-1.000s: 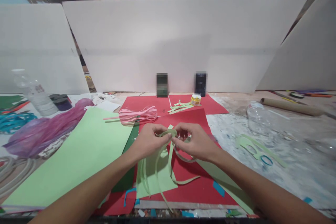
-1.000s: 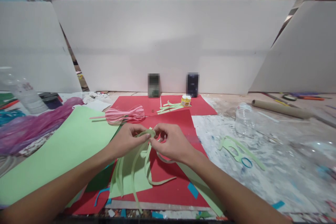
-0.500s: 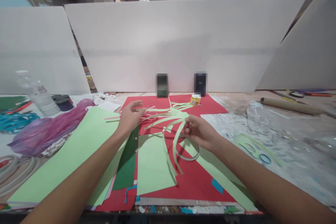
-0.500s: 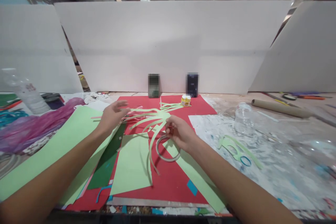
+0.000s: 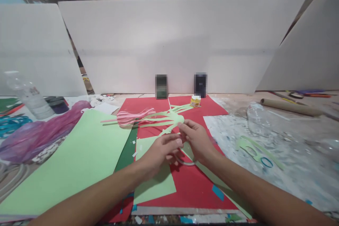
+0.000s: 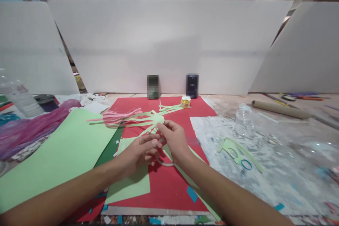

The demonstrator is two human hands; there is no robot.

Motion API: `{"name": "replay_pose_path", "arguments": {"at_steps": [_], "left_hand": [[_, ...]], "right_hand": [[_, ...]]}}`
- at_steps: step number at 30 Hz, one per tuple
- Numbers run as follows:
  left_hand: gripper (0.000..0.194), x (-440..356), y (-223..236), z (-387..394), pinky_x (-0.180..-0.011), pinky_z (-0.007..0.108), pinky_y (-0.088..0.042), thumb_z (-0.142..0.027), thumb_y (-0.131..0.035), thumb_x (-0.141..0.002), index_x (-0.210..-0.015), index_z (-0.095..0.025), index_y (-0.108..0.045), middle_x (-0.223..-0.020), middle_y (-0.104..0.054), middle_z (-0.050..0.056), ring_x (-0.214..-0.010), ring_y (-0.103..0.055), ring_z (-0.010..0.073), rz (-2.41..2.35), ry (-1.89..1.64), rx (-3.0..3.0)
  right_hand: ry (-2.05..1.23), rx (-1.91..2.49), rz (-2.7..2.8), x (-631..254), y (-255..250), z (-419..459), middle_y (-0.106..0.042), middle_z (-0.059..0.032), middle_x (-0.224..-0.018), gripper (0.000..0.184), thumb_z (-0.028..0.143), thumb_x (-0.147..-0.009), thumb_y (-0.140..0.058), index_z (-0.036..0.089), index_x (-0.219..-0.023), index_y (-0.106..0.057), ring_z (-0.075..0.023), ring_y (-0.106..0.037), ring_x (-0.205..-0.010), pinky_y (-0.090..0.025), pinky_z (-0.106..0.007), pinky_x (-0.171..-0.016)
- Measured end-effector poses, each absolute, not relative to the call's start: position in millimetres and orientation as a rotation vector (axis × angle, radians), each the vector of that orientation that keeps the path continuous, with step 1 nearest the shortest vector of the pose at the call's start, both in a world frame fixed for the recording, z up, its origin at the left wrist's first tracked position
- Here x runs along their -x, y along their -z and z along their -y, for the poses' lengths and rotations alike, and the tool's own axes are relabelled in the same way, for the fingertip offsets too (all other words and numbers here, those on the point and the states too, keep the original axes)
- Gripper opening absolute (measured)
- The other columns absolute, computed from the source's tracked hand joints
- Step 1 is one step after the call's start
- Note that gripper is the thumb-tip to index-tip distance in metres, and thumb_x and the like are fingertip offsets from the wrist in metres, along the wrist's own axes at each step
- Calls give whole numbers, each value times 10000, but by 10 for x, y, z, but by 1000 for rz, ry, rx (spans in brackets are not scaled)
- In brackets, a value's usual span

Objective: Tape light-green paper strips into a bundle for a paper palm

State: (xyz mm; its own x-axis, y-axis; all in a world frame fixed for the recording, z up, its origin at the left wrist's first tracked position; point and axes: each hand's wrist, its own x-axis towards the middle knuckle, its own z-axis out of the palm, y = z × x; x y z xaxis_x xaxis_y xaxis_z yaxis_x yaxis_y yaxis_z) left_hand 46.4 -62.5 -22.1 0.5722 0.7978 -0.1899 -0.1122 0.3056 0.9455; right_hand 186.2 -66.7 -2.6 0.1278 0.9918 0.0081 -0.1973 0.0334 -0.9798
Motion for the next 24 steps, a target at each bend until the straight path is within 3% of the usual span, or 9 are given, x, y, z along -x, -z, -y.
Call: {"name": "replay_pose_path", "arguments": {"at_steps": [3, 7, 12, 18, 21, 24], "left_hand": [[332, -432, 152, 597, -487, 214, -432, -441, -693, -751, -924, -193, -558, -754, -565, -7, -558, -564, 99, -720, -758, -891], [352, -411, 63, 620, -434, 176, -362, -402, -748, -701, -667, -163, -492, -520, -346, -78, -435, -371, 47, -709, -848, -742], [353, -404, 85, 596, -403, 188, -345, -384, -774, -657, -671, -171, -493, -493, -282, -95, -410, -332, 56, -781, -863, -671], [272, -329, 69, 581, -395, 178, -326, -378, -719, -706, -867, -170, -650, -613, -503, -21, -480, -422, 72, -787, -647, -1031], [199, -268, -14, 625, -412, 199, -303, -350, -685, -727, -795, -164, -703, -547, -517, -8, -475, -410, 82, -756, -344, -1569], [197, -219, -114, 669, -471, 213, -305, -328, -629, -776, -701, -159, -698, -549, -536, 2, -505, -412, 80, -749, -516, -1865]], "right_hand": [[-1149, 1139, 1072, -1846, 28, 685, -516, 49, -550, 286, 425, -734, -679, 180, -659, -554, -101, -480, -500, -388, -237, -508], [-1114, 1130, 1198, -1788, 72, 694, -588, 12, -634, 245, 413, -747, -664, 174, -718, -619, -121, -529, -578, -426, -250, -571], [-1067, 1123, 1281, -1742, 134, 701, -611, -13, -695, 238, 414, -758, -653, 177, -747, -638, -140, -559, -638, -453, -262, -601], [-974, 1135, 1266, -1807, 140, 675, -564, 6, -646, 174, 343, -758, -616, 182, -710, -568, -132, -526, -595, -439, -255, -568], [-882, 1144, 1283, -1883, 109, 656, -483, 40, -589, 113, 239, -730, -580, 191, -656, -509, -108, -451, -545, -383, -233, -524], [-859, 1144, 1374, -1952, 55, 663, -450, 48, -570, 90, 182, -695, -542, 194, -629, -482, -103, -418, -536, -347, -230, -514]]}}
